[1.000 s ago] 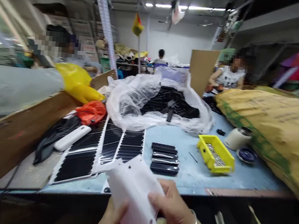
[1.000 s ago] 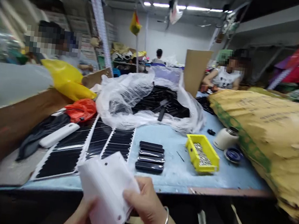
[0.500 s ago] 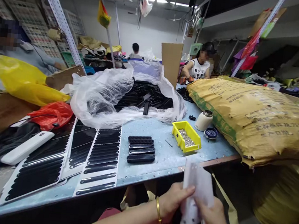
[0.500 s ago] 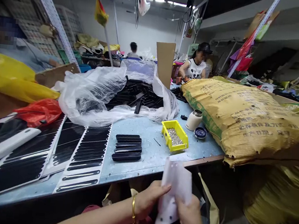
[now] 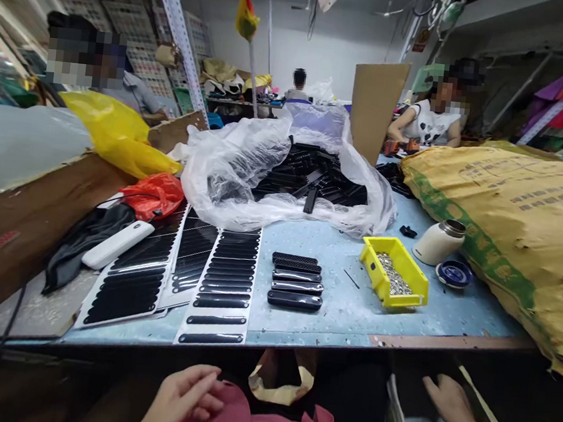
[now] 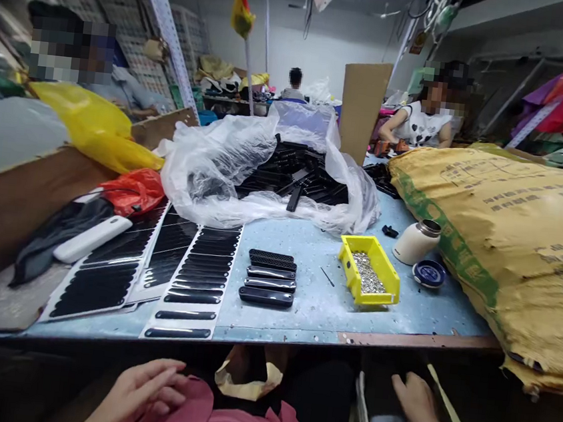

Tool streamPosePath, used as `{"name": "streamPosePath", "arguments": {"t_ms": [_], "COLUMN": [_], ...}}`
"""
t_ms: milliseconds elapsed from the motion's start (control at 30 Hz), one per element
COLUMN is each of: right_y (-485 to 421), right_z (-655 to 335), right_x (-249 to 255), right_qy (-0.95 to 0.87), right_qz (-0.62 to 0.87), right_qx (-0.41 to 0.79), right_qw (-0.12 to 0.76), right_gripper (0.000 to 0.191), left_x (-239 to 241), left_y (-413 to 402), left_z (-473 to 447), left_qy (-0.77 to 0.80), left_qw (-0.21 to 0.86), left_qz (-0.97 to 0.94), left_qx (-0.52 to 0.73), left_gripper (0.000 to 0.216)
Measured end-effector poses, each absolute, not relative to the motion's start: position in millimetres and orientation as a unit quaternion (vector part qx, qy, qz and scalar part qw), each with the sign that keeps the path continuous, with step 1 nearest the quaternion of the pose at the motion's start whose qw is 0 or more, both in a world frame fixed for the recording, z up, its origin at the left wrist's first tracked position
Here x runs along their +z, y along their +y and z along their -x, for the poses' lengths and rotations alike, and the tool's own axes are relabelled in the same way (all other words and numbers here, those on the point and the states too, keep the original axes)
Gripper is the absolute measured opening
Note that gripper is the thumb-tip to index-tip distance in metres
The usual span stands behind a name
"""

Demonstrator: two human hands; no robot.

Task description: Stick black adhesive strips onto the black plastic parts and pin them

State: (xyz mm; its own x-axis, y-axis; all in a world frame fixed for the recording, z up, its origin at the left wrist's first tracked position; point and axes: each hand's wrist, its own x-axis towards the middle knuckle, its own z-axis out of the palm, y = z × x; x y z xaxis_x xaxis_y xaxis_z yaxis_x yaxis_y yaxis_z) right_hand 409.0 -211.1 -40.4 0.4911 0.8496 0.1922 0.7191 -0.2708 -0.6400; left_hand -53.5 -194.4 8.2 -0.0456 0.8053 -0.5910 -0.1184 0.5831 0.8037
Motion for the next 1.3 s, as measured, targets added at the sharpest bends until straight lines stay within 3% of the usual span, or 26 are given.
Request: {"name": "streamPosePath", "arguments": {"t_ms": [200, 367, 433, 600, 667, 767, 833, 900, 967, 1133, 1200, 1300], "right_y": [-206, -193, -181, -150, -138, -124, -118, -115, -113, -101, -97, -96], "right_z": [-361, -262, -223, -155, -135, -113, -107, -106, -108, -109, -106, -103], "right_x": [-20, 11, 18, 19, 13, 1, -6, -10, -9, 3, 4, 0], "right_qy": [-0.62, -0.834, -0.856, -0.886, -0.902, -0.924, -0.936, -0.942, -0.936, -0.902, -0.898, -0.903], "right_qz": [0.737, 0.465, 0.414, 0.37, 0.365, 0.356, 0.331, 0.305, 0.299, 0.373, 0.411, 0.422], "right_qx": [0.125, 0.152, 0.13, 0.149, 0.128, 0.088, 0.087, 0.103, 0.135, 0.151, 0.101, 0.038], "right_qw": [0.238, 0.256, 0.282, 0.237, 0.195, 0.106, 0.079, 0.096, 0.127, 0.156, 0.122, 0.07], "right_gripper": [0.044, 0.019, 0.02, 0.016, 0.011, 0.02, 0.01, 0.023, 0.032, 0.025, 0.023, 0.031], "left_x": [3, 0, 1, 2, 1, -2, -3, -2, 1, 15, 17, 15], "left_y": [-184, -170, -171, -184, -187, -189, -189, -189, -189, -173, -156, -123], "left_z": [76, 72, 74, 88, 91, 90, 88, 88, 93, 120, 130, 134], "left_qy": [0.62, 0.622, 0.614, 0.596, 0.603, 0.596, 0.584, 0.58, 0.615, 0.732, 0.731, 0.71], "left_qw": [0.619, 0.62, 0.622, 0.593, 0.585, 0.601, 0.615, 0.616, 0.569, 0.256, 0.229, 0.293], "left_qz": [-0.132, -0.125, -0.13, -0.136, -0.132, -0.135, -0.14, -0.146, -0.181, -0.412, -0.467, -0.485], "left_qx": [0.463, 0.461, 0.469, 0.524, 0.526, 0.514, 0.511, 0.512, 0.514, 0.478, 0.442, 0.418], "left_gripper": [0.05, 0.044, 0.043, 0.038, 0.039, 0.04, 0.04, 0.041, 0.038, 0.015, 0.02, 0.025]}}
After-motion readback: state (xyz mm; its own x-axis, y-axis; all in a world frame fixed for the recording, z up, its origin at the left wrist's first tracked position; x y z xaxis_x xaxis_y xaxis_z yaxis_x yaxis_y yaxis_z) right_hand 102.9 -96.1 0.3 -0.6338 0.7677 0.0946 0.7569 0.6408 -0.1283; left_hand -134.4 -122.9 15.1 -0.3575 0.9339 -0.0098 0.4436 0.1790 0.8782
